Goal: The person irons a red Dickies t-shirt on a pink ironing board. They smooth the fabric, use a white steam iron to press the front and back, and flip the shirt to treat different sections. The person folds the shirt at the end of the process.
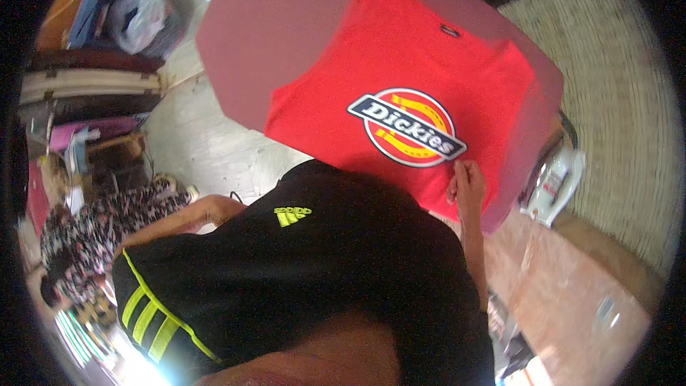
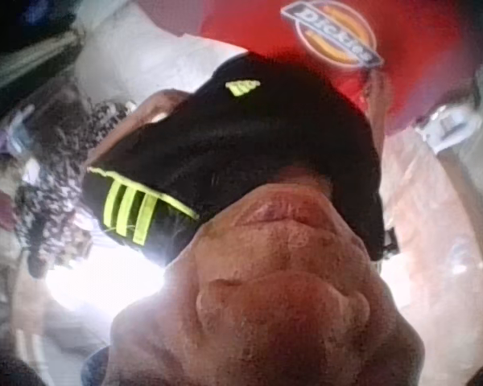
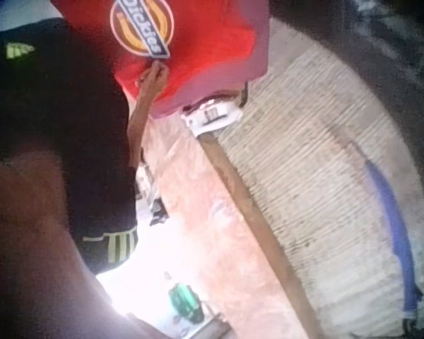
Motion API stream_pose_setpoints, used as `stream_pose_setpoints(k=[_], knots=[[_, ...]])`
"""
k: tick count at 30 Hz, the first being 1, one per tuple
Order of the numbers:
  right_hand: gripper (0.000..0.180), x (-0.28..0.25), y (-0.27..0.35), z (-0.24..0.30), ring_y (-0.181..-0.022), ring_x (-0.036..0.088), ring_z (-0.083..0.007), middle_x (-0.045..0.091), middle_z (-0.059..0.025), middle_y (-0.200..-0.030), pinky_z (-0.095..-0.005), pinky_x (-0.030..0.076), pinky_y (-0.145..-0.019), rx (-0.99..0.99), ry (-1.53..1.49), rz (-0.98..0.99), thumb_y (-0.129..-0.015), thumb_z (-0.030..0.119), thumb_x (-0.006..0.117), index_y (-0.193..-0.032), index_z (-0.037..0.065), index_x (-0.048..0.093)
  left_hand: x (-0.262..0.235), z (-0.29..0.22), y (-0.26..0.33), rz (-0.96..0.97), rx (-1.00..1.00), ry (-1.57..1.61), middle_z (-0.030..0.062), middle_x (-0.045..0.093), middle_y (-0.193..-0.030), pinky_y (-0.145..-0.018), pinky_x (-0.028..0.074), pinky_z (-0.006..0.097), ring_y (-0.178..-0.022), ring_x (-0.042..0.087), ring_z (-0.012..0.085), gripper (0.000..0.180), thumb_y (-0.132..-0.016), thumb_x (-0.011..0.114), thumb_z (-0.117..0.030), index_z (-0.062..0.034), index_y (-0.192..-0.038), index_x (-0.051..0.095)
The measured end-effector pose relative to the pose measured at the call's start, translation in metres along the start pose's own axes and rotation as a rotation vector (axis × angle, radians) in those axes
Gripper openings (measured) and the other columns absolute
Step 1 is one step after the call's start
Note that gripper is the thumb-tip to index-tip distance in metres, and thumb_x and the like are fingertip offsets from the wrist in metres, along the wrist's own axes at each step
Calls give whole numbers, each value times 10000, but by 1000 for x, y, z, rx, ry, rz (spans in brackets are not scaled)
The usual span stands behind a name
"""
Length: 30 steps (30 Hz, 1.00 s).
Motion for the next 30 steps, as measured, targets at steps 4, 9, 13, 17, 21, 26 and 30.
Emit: stream_pose_setpoints(k=[4,9,13,17,21,26,30], knots=[[203,5,4,9,-372,433,-100,452,-11,-524,-263,334,-335,6,-62,-34,-1016,223,557,-920,47,526,-2,9,13,39,-22,-37,79,658,-765,-586,474,348,-666,629,188,110,-779,679,-41,-61,-886,659],[193,8,7,13,-367,436,-106,468,-13,-521,-269,334,-338,-7,-72,-43,-1013,212,561,-913,49,535,-15,2,23,87,-61,-101,81,658,-756,-579,473,350,-657,630,190,105,-777,677,-40,-61,-878,659],[195,7,7,14,-363,453,-101,504,-12,-523,-261,341,-339,-28,-28,-58,-1011,207,559,-893,52,553,-28,0,17,95,-63,-152,83,657,-748,-573,473,351,-649,630,192,101,-776,675,-39,-62,-872,659],[197,8,8,13,-366,454,-84,499,4,-526,-232,321,-339,-2,-73,-73,-1019,225,553,-884,82,545,-44,-7,13,115,-63,-220,84,656,-741,-568,472,353,-641,631,193,97,-774,674,-39,-62,-866,659],[187,7,8,12,-373,462,-82,501,7,-530,-231,325,-339,-29,-55,-74,-1020,215,550,-891,79,548,-61,-20,9,137,-43,-287,85,656,-733,-562,471,354,-634,632,195,93,-772,672,-38,-62,-860,660],[174,8,8,18,-406,478,-74,512,13,-555,-230,349,-365,16,-85,-38,-1016,208,555,-905,74,565,-86,-71,-6,199,12,-498,87,655,-724,-556,470,356,-624,633,197,88,-770,670,-37,-63,-853,660],[130,2,-9,41,-472,514,-69,545,1,-593,-228,394,-434,-196,45,-206,-993,165,592,-932,50,596,-128,-158,-44,-510,685,-498,107,626,-695,-563,481,353,-587,612,250,22,-843,658,-53,-37,-836,645]])
Point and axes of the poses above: each hand's wrist, its own y-axis away from the middle knuckle, its own x-axis out of the palm, z = x × y, the point moved 3 cm from there along -y, towards the middle knuckle
